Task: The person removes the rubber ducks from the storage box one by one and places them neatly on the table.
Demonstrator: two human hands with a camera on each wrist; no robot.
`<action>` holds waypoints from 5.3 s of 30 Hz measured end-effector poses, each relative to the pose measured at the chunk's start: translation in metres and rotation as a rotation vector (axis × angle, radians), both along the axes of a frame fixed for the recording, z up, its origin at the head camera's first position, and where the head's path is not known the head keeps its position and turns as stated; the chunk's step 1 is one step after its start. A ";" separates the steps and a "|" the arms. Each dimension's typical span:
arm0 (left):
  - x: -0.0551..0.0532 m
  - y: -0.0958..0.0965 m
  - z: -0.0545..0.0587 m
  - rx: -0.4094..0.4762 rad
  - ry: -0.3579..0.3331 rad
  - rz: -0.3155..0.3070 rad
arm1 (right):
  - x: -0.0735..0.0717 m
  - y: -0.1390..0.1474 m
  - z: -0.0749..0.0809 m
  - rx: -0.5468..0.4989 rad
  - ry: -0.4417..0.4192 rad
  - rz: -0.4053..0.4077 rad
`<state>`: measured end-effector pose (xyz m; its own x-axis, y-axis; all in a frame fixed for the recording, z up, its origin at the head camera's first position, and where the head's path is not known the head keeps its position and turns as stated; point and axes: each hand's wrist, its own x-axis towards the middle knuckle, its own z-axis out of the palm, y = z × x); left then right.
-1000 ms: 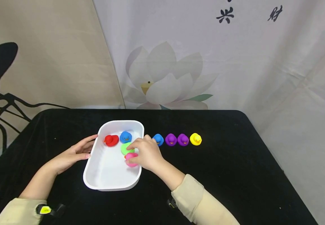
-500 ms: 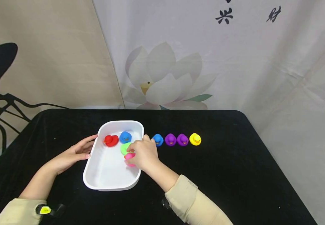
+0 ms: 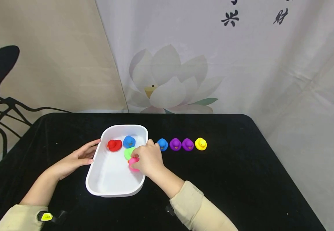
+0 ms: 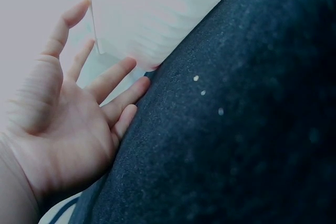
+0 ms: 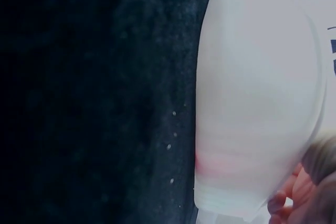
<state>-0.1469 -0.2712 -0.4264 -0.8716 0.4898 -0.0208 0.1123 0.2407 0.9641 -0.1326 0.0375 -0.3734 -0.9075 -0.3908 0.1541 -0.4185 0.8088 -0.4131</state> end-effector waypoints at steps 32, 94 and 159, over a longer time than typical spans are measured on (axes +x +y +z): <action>0.002 0.002 0.003 0.007 -0.014 0.003 | 0.002 0.019 0.019 -0.368 -0.039 0.263; 0.001 0.000 -0.001 0.015 0.007 -0.009 | -0.026 0.151 0.051 -0.444 -0.187 0.308; 0.001 -0.001 -0.001 0.019 -0.013 -0.001 | -0.058 0.289 0.012 -0.397 -0.234 0.049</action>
